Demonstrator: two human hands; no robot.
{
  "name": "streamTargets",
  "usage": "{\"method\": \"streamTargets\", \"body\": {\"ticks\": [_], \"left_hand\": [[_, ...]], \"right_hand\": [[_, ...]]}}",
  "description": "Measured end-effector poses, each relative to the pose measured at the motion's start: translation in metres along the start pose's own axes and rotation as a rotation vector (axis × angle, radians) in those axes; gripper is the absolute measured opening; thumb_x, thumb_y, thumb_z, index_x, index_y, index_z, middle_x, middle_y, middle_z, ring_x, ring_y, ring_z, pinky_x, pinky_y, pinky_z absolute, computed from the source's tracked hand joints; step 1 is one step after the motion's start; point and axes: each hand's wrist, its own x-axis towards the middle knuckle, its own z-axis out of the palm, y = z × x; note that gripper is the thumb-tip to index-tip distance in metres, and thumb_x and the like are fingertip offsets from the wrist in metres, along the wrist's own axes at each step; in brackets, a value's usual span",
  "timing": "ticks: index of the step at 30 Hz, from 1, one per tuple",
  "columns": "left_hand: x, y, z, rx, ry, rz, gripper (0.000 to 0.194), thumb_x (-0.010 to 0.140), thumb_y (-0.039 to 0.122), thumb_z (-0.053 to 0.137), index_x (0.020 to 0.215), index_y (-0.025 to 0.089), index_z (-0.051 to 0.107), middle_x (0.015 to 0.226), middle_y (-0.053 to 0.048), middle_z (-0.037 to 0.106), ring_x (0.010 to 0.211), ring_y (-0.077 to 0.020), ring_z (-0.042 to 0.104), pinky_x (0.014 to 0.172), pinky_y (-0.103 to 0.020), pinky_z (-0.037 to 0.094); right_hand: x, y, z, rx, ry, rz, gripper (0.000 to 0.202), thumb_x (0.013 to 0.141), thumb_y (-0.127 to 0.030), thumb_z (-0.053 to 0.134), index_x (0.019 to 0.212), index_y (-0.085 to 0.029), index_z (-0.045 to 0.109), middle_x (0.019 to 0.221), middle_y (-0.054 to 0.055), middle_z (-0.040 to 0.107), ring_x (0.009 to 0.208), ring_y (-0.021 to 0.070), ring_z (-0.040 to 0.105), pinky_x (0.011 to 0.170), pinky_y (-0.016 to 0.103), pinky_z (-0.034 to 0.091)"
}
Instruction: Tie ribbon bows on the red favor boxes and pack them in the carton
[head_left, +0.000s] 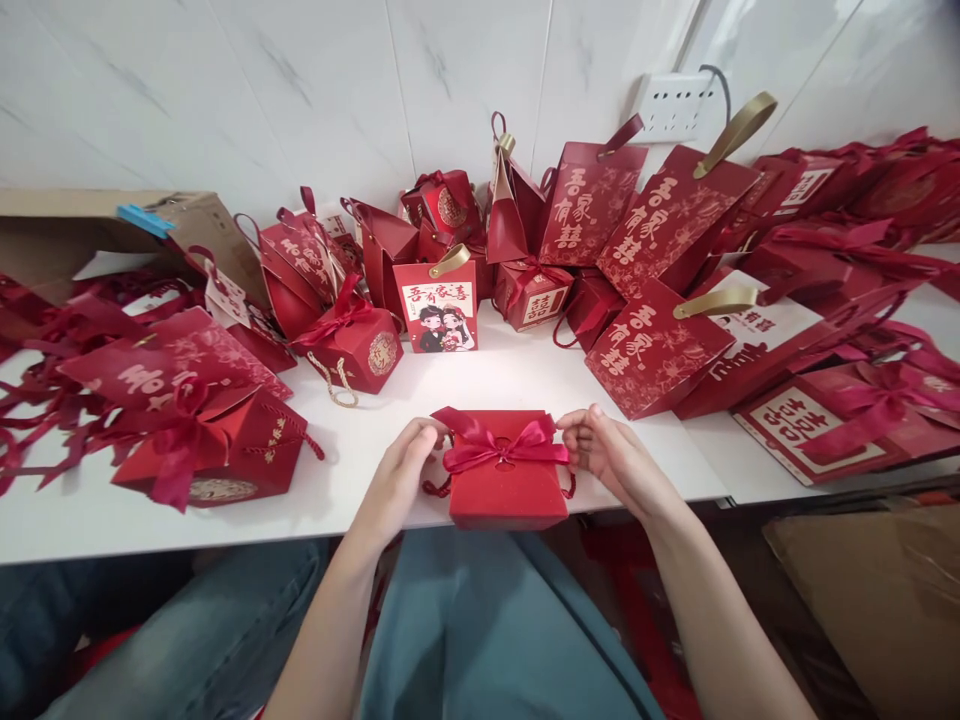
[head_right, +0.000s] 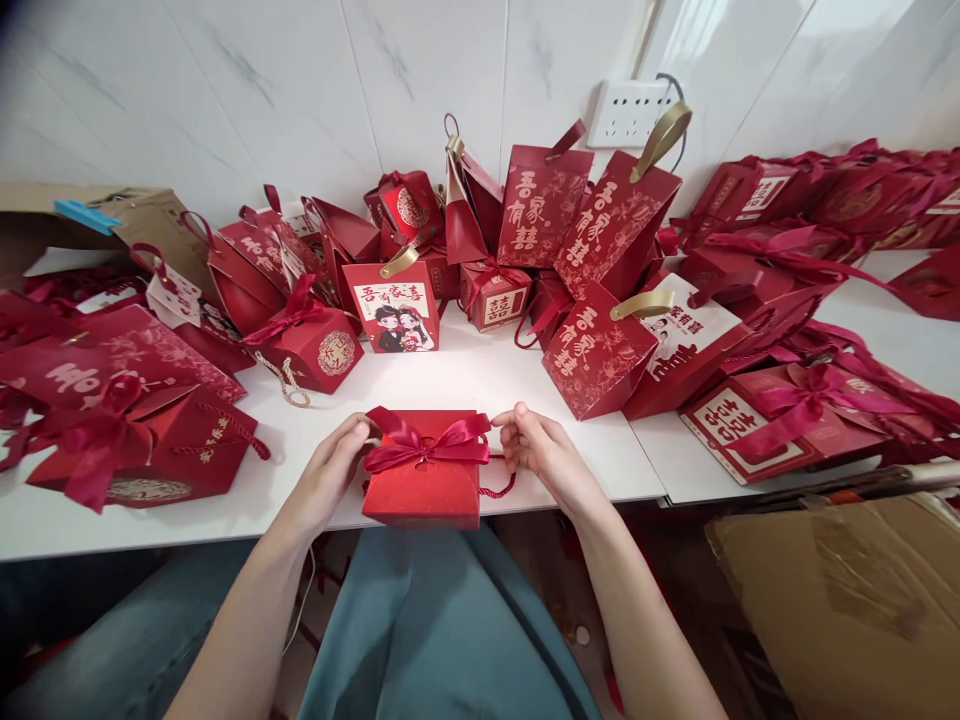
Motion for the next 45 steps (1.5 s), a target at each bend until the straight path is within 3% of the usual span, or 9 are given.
{"method": "streamTargets", "body": {"ticks": [4,11,14,17,25,35,38,41,45], "left_hand": [[0.016,0.002,-0.003,-0.156,-0.131,0.007,0.026,0.084,0.045,0.054,0.083,0.02,0.059,0.081,-0.001,0.06,0.08,-0.0159,0.055,0.076,-0.026,0.042],[0.03,0.012,-0.001,-0.27,-0.186,0.002,0.025,0.078,0.039,0.063,0.068,0.018,0.056,0.071,0.001,0.059,0.068,-0.0123,0.053,0.066,-0.023,0.042],[0.035,0.02,0.002,-0.322,-0.223,-0.018,0.023,0.078,0.037,0.063,0.069,0.017,0.056,0.073,-0.001,0.063,0.069,-0.0128,0.056,0.066,-0.023,0.043],[0.04,0.026,0.007,-0.333,-0.237,-0.024,0.022,0.078,0.035,0.062,0.067,0.017,0.055,0.069,0.0,0.061,0.064,-0.0112,0.055,0.062,-0.022,0.042],[0.055,0.028,0.018,-0.262,-0.229,-0.077,0.025,0.074,0.036,0.064,0.061,0.017,0.054,0.059,0.005,0.049,0.052,-0.0076,0.042,0.05,-0.02,0.031],[0.058,0.027,0.017,-0.232,-0.331,-0.155,0.028,0.074,0.038,0.062,0.061,0.017,0.05,0.057,0.005,0.044,0.049,-0.0075,0.04,0.048,-0.021,0.029],[0.057,0.025,0.018,-0.191,-0.338,-0.156,0.029,0.074,0.038,0.061,0.06,0.017,0.049,0.056,0.005,0.043,0.049,-0.0078,0.039,0.049,-0.021,0.03],[0.061,0.021,0.016,-0.136,-0.31,-0.151,0.026,0.072,0.037,0.063,0.06,0.016,0.053,0.057,0.004,0.047,0.051,-0.0093,0.043,0.05,-0.022,0.033],[0.061,0.023,0.0,-0.063,-0.051,-0.07,0.012,0.072,0.03,0.061,0.072,0.018,0.059,0.074,0.0,0.058,0.068,-0.014,0.054,0.063,-0.025,0.041]], "right_hand": [[0.007,-0.009,0.005,-0.145,-0.03,0.029,0.042,0.072,-0.059,0.067,0.075,-0.018,0.063,0.076,0.002,0.055,0.069,0.0138,0.052,0.063,0.027,0.042],[0.01,-0.028,0.012,-0.232,-0.074,-0.017,0.032,0.073,-0.049,0.07,0.078,-0.018,0.061,0.079,0.0,0.058,0.077,0.0139,0.055,0.071,0.028,0.043],[0.011,-0.033,0.009,-0.282,-0.193,0.019,0.036,0.071,-0.048,0.072,0.088,-0.018,0.063,0.083,0.001,0.061,0.078,0.0146,0.055,0.071,0.029,0.044],[0.013,-0.036,0.005,-0.295,-0.271,0.021,0.033,0.07,-0.046,0.075,0.08,-0.017,0.063,0.074,0.001,0.06,0.07,0.0136,0.054,0.067,0.028,0.043],[0.037,-0.04,0.016,-0.092,-0.193,-0.065,0.026,0.064,-0.035,0.08,0.072,-0.017,0.063,0.066,-0.004,0.055,0.058,0.0078,0.046,0.058,0.024,0.036],[0.08,-0.033,0.029,0.005,-0.499,0.215,0.032,0.061,-0.029,0.082,0.085,-0.017,0.065,0.064,-0.004,0.063,0.054,0.0069,0.055,0.052,0.019,0.039],[0.082,-0.026,0.03,-0.09,-0.432,0.234,0.037,0.058,-0.031,0.083,0.087,-0.017,0.065,0.065,-0.002,0.064,0.054,0.0088,0.057,0.051,0.02,0.041],[0.083,-0.023,0.03,-0.274,-0.32,0.122,0.034,0.056,-0.03,0.082,0.082,-0.016,0.067,0.071,0.002,0.067,0.062,0.0125,0.059,0.056,0.024,0.043],[0.085,-0.036,0.023,-0.36,-0.101,-0.077,0.02,0.067,-0.034,0.074,0.074,-0.018,0.066,0.076,0.001,0.064,0.067,0.012,0.052,0.059,0.024,0.039]]}}
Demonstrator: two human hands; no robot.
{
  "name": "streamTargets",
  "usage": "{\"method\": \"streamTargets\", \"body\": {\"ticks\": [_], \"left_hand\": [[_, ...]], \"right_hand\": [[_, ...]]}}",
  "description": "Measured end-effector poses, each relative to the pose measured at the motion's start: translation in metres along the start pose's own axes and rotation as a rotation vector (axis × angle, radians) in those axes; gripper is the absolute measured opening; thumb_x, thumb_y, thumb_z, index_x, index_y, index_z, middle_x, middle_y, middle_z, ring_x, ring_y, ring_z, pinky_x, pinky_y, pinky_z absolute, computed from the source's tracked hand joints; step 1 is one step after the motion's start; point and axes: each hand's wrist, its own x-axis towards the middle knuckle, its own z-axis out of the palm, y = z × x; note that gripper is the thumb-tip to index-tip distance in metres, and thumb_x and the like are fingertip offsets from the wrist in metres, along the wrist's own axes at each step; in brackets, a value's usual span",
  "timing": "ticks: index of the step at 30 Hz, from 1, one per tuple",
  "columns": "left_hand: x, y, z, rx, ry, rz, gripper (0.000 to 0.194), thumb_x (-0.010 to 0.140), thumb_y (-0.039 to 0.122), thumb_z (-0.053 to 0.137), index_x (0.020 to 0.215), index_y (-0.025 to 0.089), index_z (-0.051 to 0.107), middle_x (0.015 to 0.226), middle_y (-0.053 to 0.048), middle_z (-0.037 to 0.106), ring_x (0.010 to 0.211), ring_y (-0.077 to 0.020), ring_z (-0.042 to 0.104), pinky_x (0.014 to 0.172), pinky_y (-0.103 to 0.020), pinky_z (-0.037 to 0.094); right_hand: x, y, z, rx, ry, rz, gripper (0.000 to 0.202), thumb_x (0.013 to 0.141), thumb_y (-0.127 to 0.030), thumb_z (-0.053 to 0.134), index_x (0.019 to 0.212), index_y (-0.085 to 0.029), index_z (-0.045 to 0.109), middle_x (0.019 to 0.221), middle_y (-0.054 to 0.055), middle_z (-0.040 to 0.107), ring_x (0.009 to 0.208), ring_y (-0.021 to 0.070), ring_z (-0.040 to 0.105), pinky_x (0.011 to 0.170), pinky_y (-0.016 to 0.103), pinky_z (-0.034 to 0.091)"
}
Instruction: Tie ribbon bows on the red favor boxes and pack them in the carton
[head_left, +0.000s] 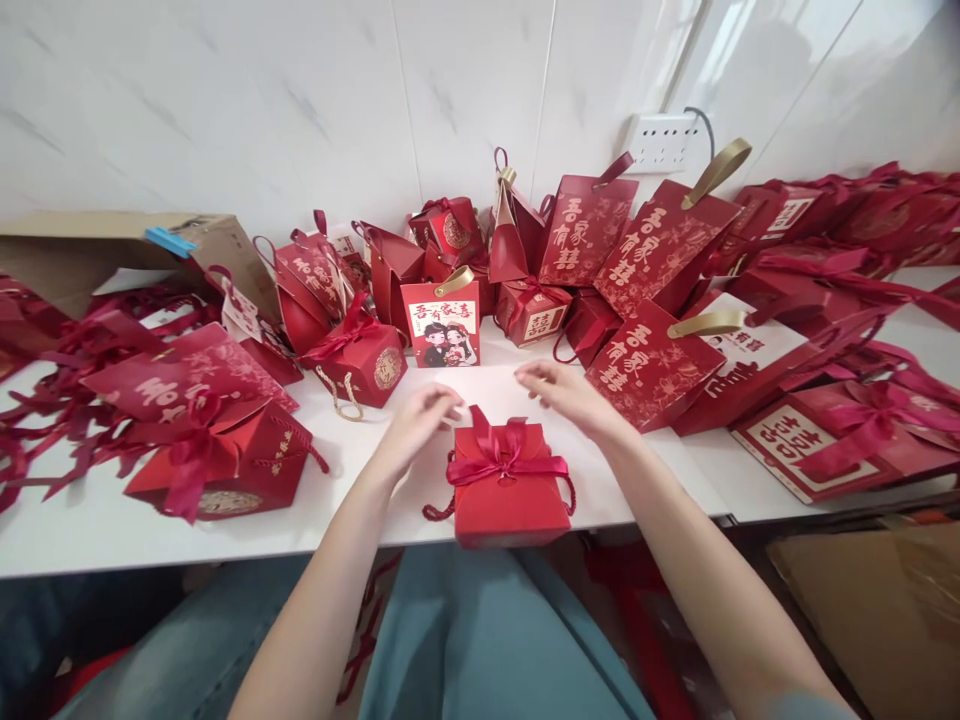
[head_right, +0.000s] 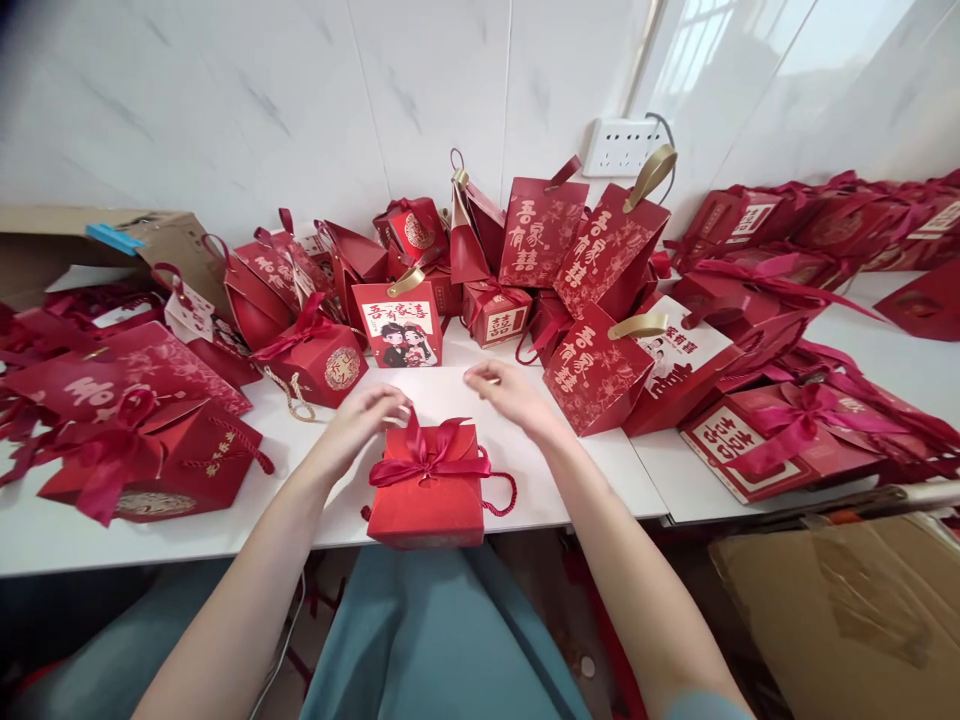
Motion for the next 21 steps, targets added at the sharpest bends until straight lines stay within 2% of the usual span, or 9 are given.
{"method": "streamTargets", "body": {"ticks": [2,4,6,8,10,12,16,21], "left_hand": [[-0.012,0.007,-0.007,0.062,0.235,0.15,0.009,0.076,0.029,0.057,0.077,0.02,0.057,0.079,0.0,0.059,0.076,-0.0151,0.055,0.07,-0.026,0.041],[-0.031,0.015,-0.007,0.211,0.36,0.382,0.007,0.08,0.027,0.054,0.077,0.021,0.056,0.078,0.0,0.06,0.078,-0.0159,0.055,0.074,-0.028,0.041],[-0.053,0.023,0.001,0.432,0.267,0.619,0.008,0.082,0.023,0.054,0.076,0.021,0.058,0.079,-0.001,0.061,0.08,-0.017,0.056,0.078,-0.031,0.042],[-0.071,0.026,0.014,0.644,0.146,0.756,0.009,0.084,0.021,0.054,0.077,0.021,0.061,0.082,-0.002,0.064,0.084,-0.0184,0.056,0.083,-0.033,0.04],[-0.081,0.027,0.026,0.798,0.085,0.787,0.012,0.086,0.021,0.053,0.083,0.022,0.065,0.089,-0.003,0.067,0.09,-0.0201,0.056,0.085,-0.036,0.039],[-0.084,0.026,0.032,0.89,0.053,0.76,0.016,0.088,0.022,0.051,0.091,0.022,0.067,0.095,-0.004,0.068,0.093,-0.0213,0.055,0.085,-0.037,0.037],[-0.081,0.026,0.033,1.009,0.026,0.728,0.019,0.09,0.022,0.049,0.093,0.02,0.068,0.093,-0.004,0.068,0.09,-0.0218,0.053,0.083,-0.039,0.035],[-0.08,0.029,0.032,1.055,-0.026,0.777,0.023,0.093,0.02,0.047,0.089,0.02,0.069,0.088,-0.003,0.068,0.089,-0.0202,0.053,0.08,-0.038,0.034]], "right_hand": [[-0.003,-0.011,-0.005,-0.097,0.066,-0.106,0.023,0.074,-0.04,0.068,0.072,-0.018,0.067,0.075,0.002,0.063,0.069,0.0133,0.052,0.06,0.025,0.037],[-0.007,-0.025,-0.003,-0.256,-0.012,-0.211,0.031,0.08,-0.045,0.061,0.071,-0.017,0.07,0.072,0.003,0.063,0.067,0.0142,0.052,0.059,0.026,0.036],[-0.012,-0.038,0.007,-0.423,-0.185,-0.273,0.036,0.082,-0.047,0.058,0.07,-0.016,0.071,0.065,0.002,0.061,0.06,0.0128,0.049,0.055,0.026,0.034],[-0.014,-0.047,0.02,-0.516,-0.361,-0.28,0.033,0.081,-0.044,0.059,0.068,-0.016,0.07,0.061,0.001,0.059,0.056,0.0108,0.046,0.052,0.025,0.032],[-0.014,-0.052,0.032,-0.536,-0.49,-0.273,0.025,0.08,-0.036,0.06,0.068,-0.016,0.069,0.063,-0.001,0.061,0.057,0.01,0.047,0.053,0.023,0.033],[-0.012,-0.053,0.039,-0.496,-0.559,-0.251,0.017,0.079,-0.028,0.059,0.069,-0.016,0.067,0.065,-0.001,0.062,0.058,0.0093,0.048,0.053,0.022,0.035],[-0.01,-0.048,0.041,-0.453,-0.529,-0.199,0.015,0.077,-0.024,0.056,0.066,-0.016,0.064,0.059,-0.004,0.056,0.053,0.0073,0.043,0.048,0.021,0.031],[-0.01,-0.048,0.041,-0.46,-0.479,-0.17,0.014,0.074,-0.023,0.056,0.064,-0.015,0.062,0.057,-0.004,0.053,0.052,0.0074,0.042,0.049,0.022,0.031]]}}
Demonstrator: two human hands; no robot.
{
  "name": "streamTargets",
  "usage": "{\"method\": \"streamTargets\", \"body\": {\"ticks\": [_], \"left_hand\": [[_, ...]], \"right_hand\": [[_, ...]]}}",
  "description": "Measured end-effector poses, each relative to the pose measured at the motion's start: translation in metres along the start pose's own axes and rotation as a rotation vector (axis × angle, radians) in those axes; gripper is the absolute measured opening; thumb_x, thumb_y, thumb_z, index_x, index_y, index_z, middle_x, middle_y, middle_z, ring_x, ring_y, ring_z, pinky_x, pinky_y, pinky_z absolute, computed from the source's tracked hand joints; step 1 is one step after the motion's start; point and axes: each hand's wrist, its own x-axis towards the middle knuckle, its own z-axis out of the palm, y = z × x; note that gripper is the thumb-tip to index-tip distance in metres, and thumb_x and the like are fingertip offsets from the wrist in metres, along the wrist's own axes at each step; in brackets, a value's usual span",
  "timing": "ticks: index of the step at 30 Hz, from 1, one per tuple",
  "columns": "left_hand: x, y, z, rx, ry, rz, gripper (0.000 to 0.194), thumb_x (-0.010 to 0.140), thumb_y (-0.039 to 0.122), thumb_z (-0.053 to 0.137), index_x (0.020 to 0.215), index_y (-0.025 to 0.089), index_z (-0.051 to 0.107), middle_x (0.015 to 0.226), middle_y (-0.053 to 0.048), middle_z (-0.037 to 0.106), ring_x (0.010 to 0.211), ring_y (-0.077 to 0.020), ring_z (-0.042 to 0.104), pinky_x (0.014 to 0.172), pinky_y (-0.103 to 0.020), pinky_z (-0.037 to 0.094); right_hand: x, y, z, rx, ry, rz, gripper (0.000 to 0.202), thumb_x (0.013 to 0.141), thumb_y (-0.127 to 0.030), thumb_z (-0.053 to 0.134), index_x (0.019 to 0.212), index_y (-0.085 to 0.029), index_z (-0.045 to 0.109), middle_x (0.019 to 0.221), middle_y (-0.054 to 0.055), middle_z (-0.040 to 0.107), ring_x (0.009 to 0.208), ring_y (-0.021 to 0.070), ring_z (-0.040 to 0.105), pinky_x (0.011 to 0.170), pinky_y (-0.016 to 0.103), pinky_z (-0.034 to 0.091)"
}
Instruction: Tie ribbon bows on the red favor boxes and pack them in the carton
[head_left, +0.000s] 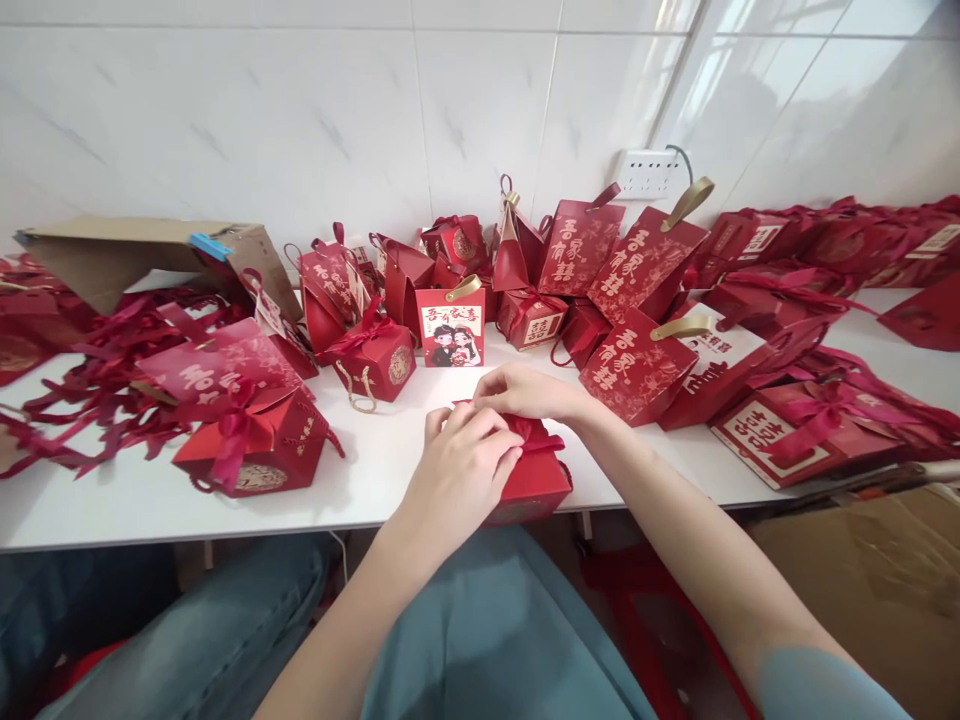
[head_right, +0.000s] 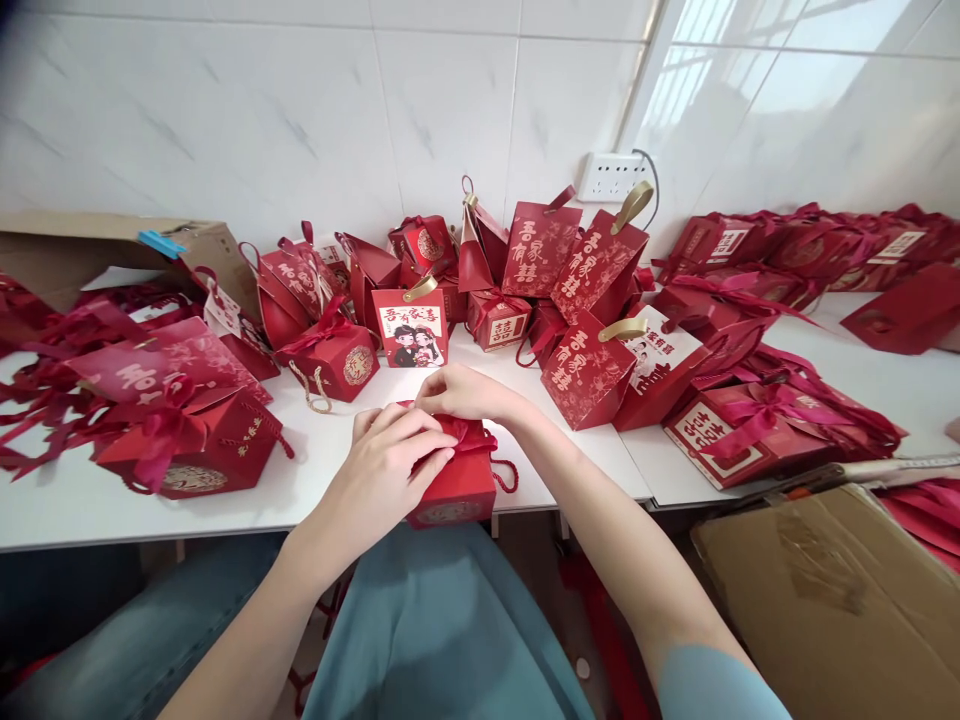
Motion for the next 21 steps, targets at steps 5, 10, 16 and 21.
{"method": "streamTargets", "body": {"ticks": [5,10,16,21], "left_hand": [[0.0,0.0,0.0,-0.083,-0.011,-0.012,0.019,0.091,0.014,0.049,0.1,0.019,0.066,0.092,-0.002,0.069,0.092,-0.0194,0.055,0.086,-0.038,0.036],[0.001,-0.002,0.0,-0.139,-0.015,-0.023,0.014,0.089,0.013,0.053,0.092,0.019,0.065,0.088,0.0,0.07,0.088,-0.0181,0.057,0.086,-0.036,0.039],[0.002,-0.002,-0.001,-0.155,-0.041,-0.047,0.011,0.087,0.013,0.056,0.09,0.02,0.064,0.088,0.0,0.07,0.087,-0.0187,0.058,0.085,-0.037,0.04],[0.002,-0.001,-0.001,-0.16,-0.069,-0.064,0.012,0.087,0.013,0.055,0.092,0.019,0.064,0.09,0.0,0.07,0.086,-0.0185,0.058,0.085,-0.037,0.04]], "right_hand": [[0.001,-0.007,0.001,-0.034,0.029,0.04,0.015,0.072,-0.022,0.057,0.061,-0.014,0.062,0.056,-0.004,0.053,0.054,0.0084,0.042,0.052,0.023,0.033],[0.004,-0.014,0.007,-0.062,0.114,0.074,0.014,0.073,-0.018,0.059,0.06,-0.013,0.064,0.056,-0.003,0.056,0.056,0.0093,0.047,0.055,0.023,0.036],[-0.004,-0.002,-0.01,0.126,0.195,0.168,0.03,0.087,-0.04,0.057,0.078,-0.013,0.067,0.079,0.005,0.068,0.062,0.0123,0.061,0.06,0.024,0.045],[-0.035,0.021,-0.026,0.217,0.212,0.391,0.052,0.08,-0.062,0.057,0.073,-0.012,0.069,0.082,0.01,0.069,0.066,0.0139,0.06,0.062,0.027,0.049]]}}
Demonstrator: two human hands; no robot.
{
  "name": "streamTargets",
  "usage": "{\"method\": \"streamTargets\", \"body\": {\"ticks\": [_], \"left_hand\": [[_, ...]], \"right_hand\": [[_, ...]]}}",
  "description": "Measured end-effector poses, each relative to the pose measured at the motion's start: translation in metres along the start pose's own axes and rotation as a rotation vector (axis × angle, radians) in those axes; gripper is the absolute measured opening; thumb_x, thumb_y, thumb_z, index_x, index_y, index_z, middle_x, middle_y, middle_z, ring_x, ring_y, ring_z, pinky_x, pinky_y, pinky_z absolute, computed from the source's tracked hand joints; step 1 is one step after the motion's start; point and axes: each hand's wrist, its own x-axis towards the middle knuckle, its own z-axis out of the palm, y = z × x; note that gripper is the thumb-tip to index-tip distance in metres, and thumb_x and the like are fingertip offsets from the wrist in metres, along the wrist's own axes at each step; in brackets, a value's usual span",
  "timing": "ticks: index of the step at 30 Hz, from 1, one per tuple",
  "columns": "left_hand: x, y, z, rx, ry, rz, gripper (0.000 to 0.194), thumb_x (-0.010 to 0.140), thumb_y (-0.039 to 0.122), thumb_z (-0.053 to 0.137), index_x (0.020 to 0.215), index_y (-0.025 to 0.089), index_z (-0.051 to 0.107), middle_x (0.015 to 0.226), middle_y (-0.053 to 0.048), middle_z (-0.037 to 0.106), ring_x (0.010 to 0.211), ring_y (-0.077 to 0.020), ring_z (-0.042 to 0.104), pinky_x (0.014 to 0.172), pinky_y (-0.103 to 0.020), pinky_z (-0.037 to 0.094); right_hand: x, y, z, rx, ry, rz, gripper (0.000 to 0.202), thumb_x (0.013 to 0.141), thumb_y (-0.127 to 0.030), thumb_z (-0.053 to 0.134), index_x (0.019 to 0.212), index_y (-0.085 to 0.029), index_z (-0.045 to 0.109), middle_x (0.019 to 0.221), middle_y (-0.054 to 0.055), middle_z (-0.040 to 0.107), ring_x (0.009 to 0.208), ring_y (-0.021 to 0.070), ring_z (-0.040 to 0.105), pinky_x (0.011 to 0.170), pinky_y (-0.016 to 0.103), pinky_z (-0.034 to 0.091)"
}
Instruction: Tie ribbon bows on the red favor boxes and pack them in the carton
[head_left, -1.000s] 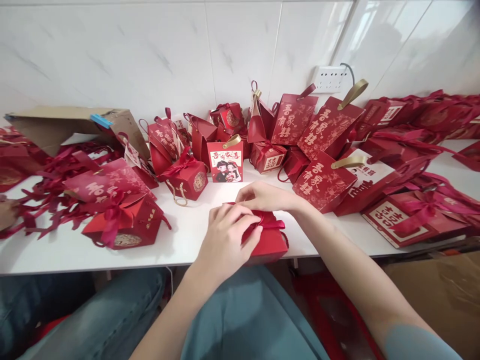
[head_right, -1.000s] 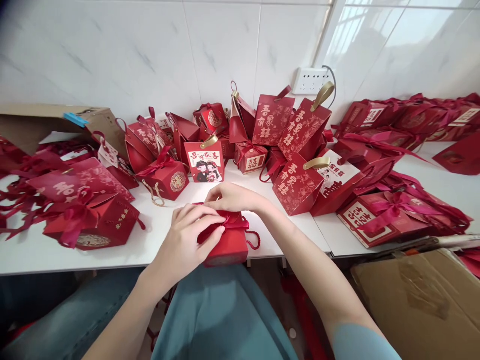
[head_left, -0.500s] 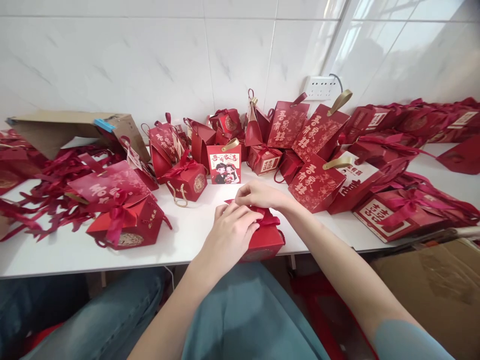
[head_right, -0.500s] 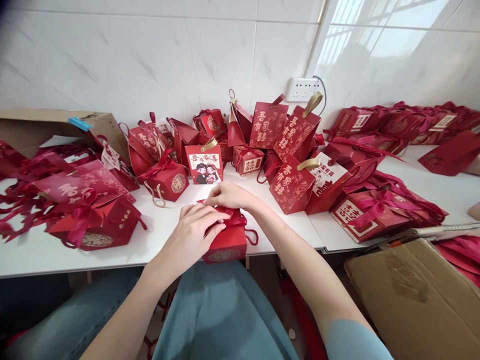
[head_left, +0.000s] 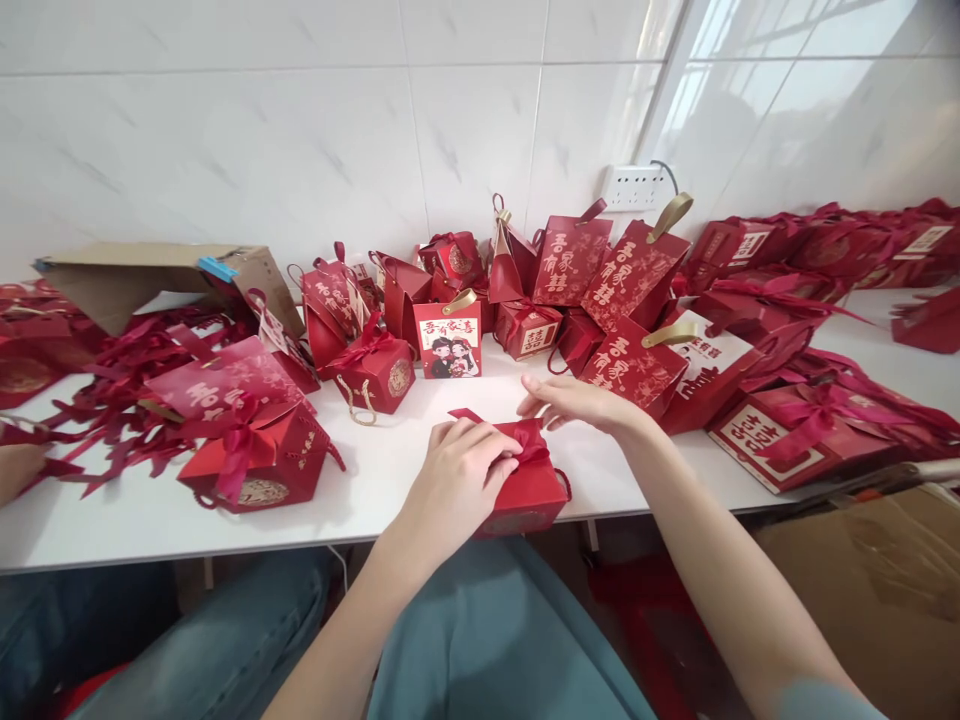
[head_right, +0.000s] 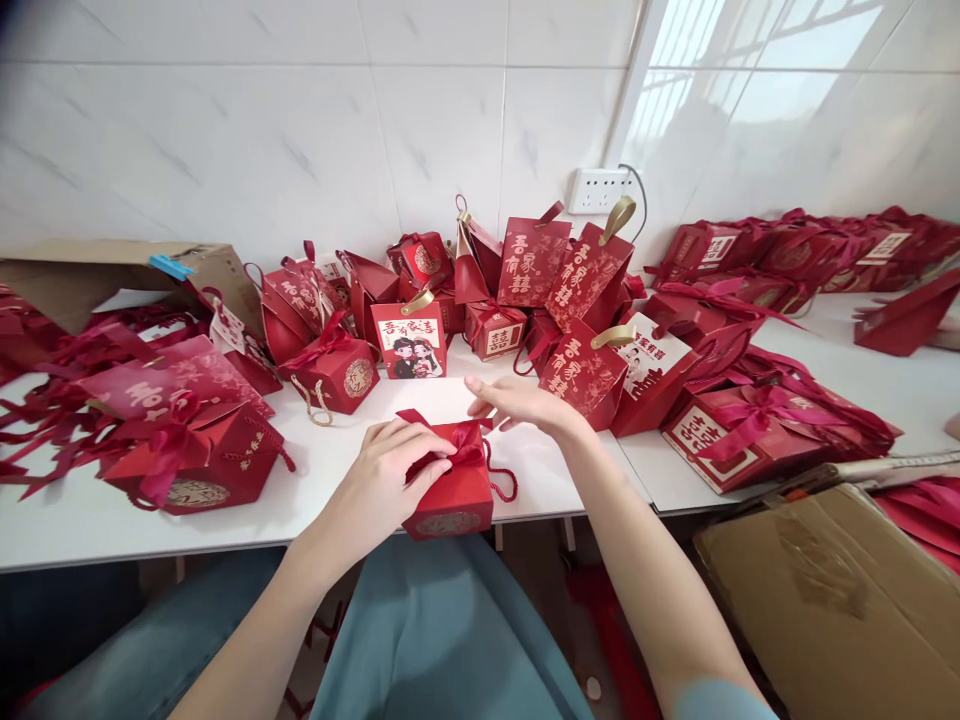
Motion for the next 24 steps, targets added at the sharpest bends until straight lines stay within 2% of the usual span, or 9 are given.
{"method": "streamTargets", "body": {"ticks": [4,8,11,15,18,20,21,23,24], "left_hand": [[0.0,-0.001,0.0,0.004,-0.012,0.009,0.013,0.09,0.015,0.052,0.094,0.019,0.064,0.092,-0.001,0.069,0.089,-0.0187,0.056,0.086,-0.037,0.04],[-0.001,-0.001,-0.001,0.005,-0.04,0.005,0.019,0.092,0.016,0.048,0.104,0.021,0.063,0.097,-0.001,0.067,0.09,-0.0189,0.054,0.086,-0.038,0.04],[0.0,-0.001,-0.002,0.012,-0.062,0.018,0.022,0.093,0.016,0.047,0.104,0.022,0.064,0.096,-0.001,0.066,0.088,-0.0187,0.054,0.085,-0.038,0.041],[0.001,-0.001,-0.001,0.026,-0.076,0.043,0.023,0.093,0.016,0.046,0.098,0.022,0.067,0.092,-0.002,0.064,0.087,-0.0189,0.053,0.084,-0.039,0.042],[0.0,-0.002,-0.001,-0.002,-0.062,0.048,0.023,0.093,0.017,0.046,0.1,0.023,0.067,0.092,-0.002,0.063,0.088,-0.0189,0.054,0.085,-0.039,0.042],[-0.004,-0.005,-0.001,-0.075,0.013,0.037,0.023,0.091,0.019,0.049,0.109,0.024,0.063,0.099,-0.003,0.062,0.095,-0.019,0.054,0.089,-0.038,0.043],[-0.006,-0.007,0.0,-0.126,0.088,0.02,0.025,0.09,0.021,0.052,0.114,0.024,0.06,0.105,-0.004,0.06,0.1,-0.019,0.054,0.091,-0.036,0.043],[-0.012,-0.013,0.001,-0.229,0.278,-0.076,0.026,0.088,0.026,0.054,0.113,0.023,0.057,0.108,-0.005,0.057,0.102,-0.0183,0.053,0.091,-0.033,0.043],[-0.016,-0.016,0.002,-0.276,0.347,-0.164,0.022,0.087,0.03,0.054,0.107,0.022,0.057,0.103,-0.004,0.058,0.097,-0.0175,0.054,0.086,-0.031,0.044]], "right_hand": [[-0.009,0.013,-0.002,0.103,-0.133,-0.031,0.038,0.062,-0.049,0.079,0.072,-0.014,0.067,0.07,0.0,0.061,0.063,0.0098,0.054,0.059,0.023,0.047],[-0.003,0.011,0.002,0.333,-0.068,-0.107,0.035,0.054,-0.031,0.085,0.079,-0.016,0.066,0.071,-0.004,0.059,0.056,0.0052,0.051,0.053,0.019,0.042],[0.009,0.008,0.008,0.394,-0.025,-0.199,0.032,0.055,-0.022,0.083,0.08,-0.016,0.064,0.065,-0.005,0.058,0.057,0.0063,0.053,0.056,0.021,0.045],[0.026,0.008,0.02,0.334,0.033,-0.271,0.029,0.059,-0.017,0.078,0.084,-0.017,0.064,0.067,-0.003,0.061,0.065,0.0118,0.06,0.065,0.028,0.05],[0.026,0.014,0.021,0.267,0.165,-0.277,0.029,0.061,-0.017,0.077,0.087,-0.017,0.064,0.077,0.002,0.064,0.074,0.0152,0.061,0.071,0.03,0.049],[0.013,0.02,0.018,0.228,0.324,-0.289,0.024,0.071,-0.027,0.071,0.091,-0.018,0.061,0.087,0.004,0.063,0.079,0.0157,0.06,0.072,0.029,0.047],[0.003,0.023,0.017,0.198,0.405,-0.293,0.021,0.077,-0.034,0.066,0.09,-0.019,0.059,0.087,0.004,0.062,0.078,0.0154,0.059,0.071,0.029,0.046],[-0.022,0.028,0.018,0.094,0.505,-0.279,0.031,0.084,-0.049,0.052,0.078,-0.019,0.056,0.073,0.002,0.058,0.067,0.0146,0.056,0.064,0.028,0.043],[-0.035,0.03,0.021,0.036,0.494,-0.259,0.041,0.086,-0.056,0.046,0.07,-0.019,0.054,0.064,0.0,0.055,0.061,0.0141,0.052,0.061,0.027,0.041]]}}
